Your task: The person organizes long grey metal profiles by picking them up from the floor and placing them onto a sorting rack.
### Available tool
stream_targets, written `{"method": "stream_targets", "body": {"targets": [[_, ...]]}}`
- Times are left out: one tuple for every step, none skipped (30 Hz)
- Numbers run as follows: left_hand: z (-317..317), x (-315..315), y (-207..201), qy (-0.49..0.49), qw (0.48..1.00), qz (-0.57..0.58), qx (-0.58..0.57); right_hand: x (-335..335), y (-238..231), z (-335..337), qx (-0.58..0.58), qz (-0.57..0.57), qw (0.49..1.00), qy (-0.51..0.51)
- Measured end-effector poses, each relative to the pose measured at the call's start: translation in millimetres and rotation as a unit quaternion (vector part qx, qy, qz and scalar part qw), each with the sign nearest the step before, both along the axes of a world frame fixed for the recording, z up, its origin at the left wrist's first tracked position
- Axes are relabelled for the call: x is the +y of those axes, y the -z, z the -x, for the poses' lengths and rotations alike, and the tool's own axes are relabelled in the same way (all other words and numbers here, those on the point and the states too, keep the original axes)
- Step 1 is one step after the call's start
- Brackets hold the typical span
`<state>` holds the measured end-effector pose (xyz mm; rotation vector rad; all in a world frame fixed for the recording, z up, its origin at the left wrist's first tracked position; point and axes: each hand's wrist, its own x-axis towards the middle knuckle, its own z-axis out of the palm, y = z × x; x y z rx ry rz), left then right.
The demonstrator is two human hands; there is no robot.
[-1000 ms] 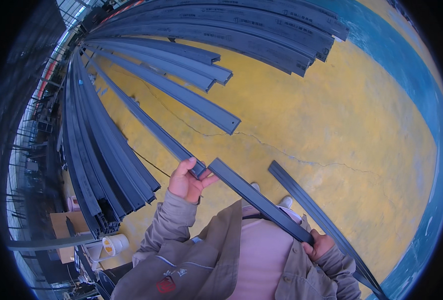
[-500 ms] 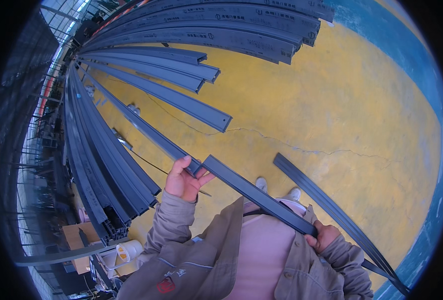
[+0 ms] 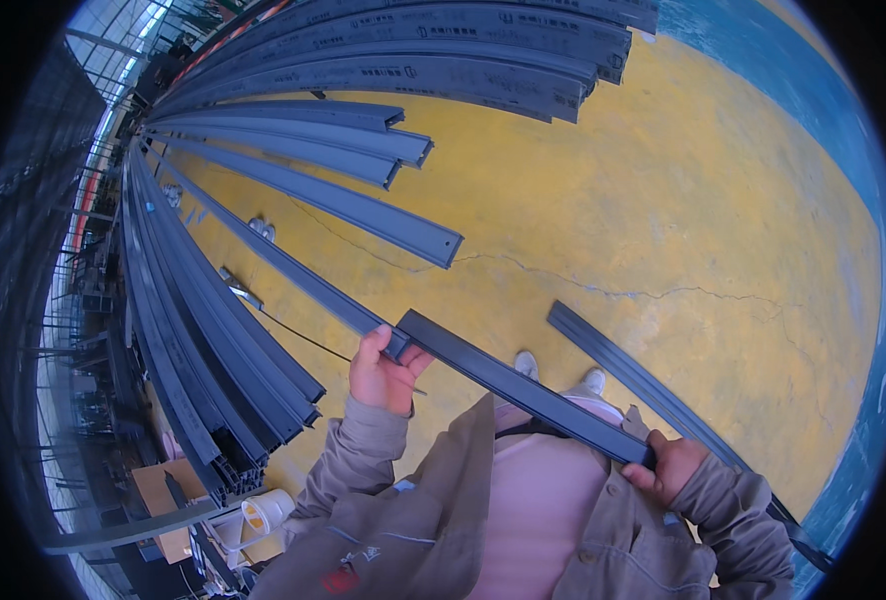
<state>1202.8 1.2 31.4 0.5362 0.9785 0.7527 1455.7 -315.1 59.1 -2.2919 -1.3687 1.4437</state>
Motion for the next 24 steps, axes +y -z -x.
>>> {"method": "stream_targets", "body": {"targets": [[-1, -1, -3, 0.002, 1.0, -0.004, -0.005, 6, -5, 3, -0.01, 0.001, 1.0, 0.004], [0, -3, -2, 0.002, 1.0, -0.007, -0.007, 14, -10, 9, -0.019, 0.002, 1.0, 0.009], [0, -5, -1, 0.002, 1.0, -0.009, -0.008, 29, -15, 16, -0.021, 0.001, 1.0, 0.003], [1, -6, -1, 0.001, 1.0, -0.012, -0.009, 53, -22, 25, -0.023, 0.001, 1.0, -0.004], [2, -9, -3, 0.006, 1.0, -0.012, -0.015, 80, -29, 33, -0.024, -0.001, 1.0, -0.011], [5, -14, -7, 0.011, 1.0, -0.011, -0.022, 109, -32, 43, -0.016, -0.011, 0.999, -0.025], [2, -17, -10, 0.021, 0.999, -0.01, -0.03, 137, -30, 53, -0.01, -0.021, 0.999, -0.034], [-1, -23, -13, 0.026, 0.999, -0.014, -0.036, 166, -24, 62, 0.008, -0.07, 0.997, -0.039], [-3, -26, -10, 0.025, 0.999, -0.015, -0.034, 191, -15, 71, 0.024, -0.117, 0.992, -0.039], [-5, -28, -8, 0.022, 0.999, -0.022, -0.034, 212, -10, 79, 0.037, -0.143, 0.989, -0.028], [-7, -30, -6, 0.019, 0.999, -0.027, -0.034, 230, -5, 85, 0.05, -0.169, 0.984, -0.017], [-7, -29, -5, 0.017, 0.999, -0.029, -0.042, 241, 0, 90, 0.062, -0.193, 0.979, -0.005], [-7, -31, -2, 0.014, 0.999, -0.016, -0.045, 244, 5, 93, 0.054, -0.201, 0.978, -0.006], [-8, -32, 1, 0.014, 0.999, -0.002, -0.049, 245, 11, 94, 0.046, -0.209, 0.977, -0.005], [-8, -34, 5, 0.015, 0.998, 0.012, -0.054, 244, 13, 94, 0.037, -0.216, 0.976, -0.002], [-7, -36, 11, 0.03, 0.998, 0.006, -0.056, 239, 14, 90, 0.019, -0.232, 0.972, -0.022], [-6, -39, 7, 0.087, 0.995, 0.021, -0.05, 228, 14, 87, 0.003, -0.247, 0.968, -0.04], [-6, -43, -1, 0.145, 0.988, 0.036, -0.045, 216, 14, 82, -0.014, -0.261, 0.964, -0.057], [-2, -48, -8, 0.199, 0.978, 0.051, -0.036, 201, 11, 78, -0.025, -0.255, 0.965, -0.056], [8, -47, -15, 0.295, 0.95, 0.102, 0.021, 185, 5, 71, -0.034, -0.252, 0.966, -0.055], [16, -36, -27, 0.443, 0.893, 0.014, 0.075, 168, -7, 66, -0.039, -0.241, 0.969, -0.044], [24, -20, -43, 0.575, 0.805, -0.073, 0.127, 149, -15, 59, -0.044, -0.23, 0.972, -0.032], [26, -2, -61, 0.692, 0.682, -0.163, 0.172, 124, -11, 50, -0.065, -0.23, 0.97, -0.036], [25, 13, -89, 0.654, 0.701, -0.193, 0.209, 100, -4, 41, -0.084, -0.228, 0.969, -0.037]]}}
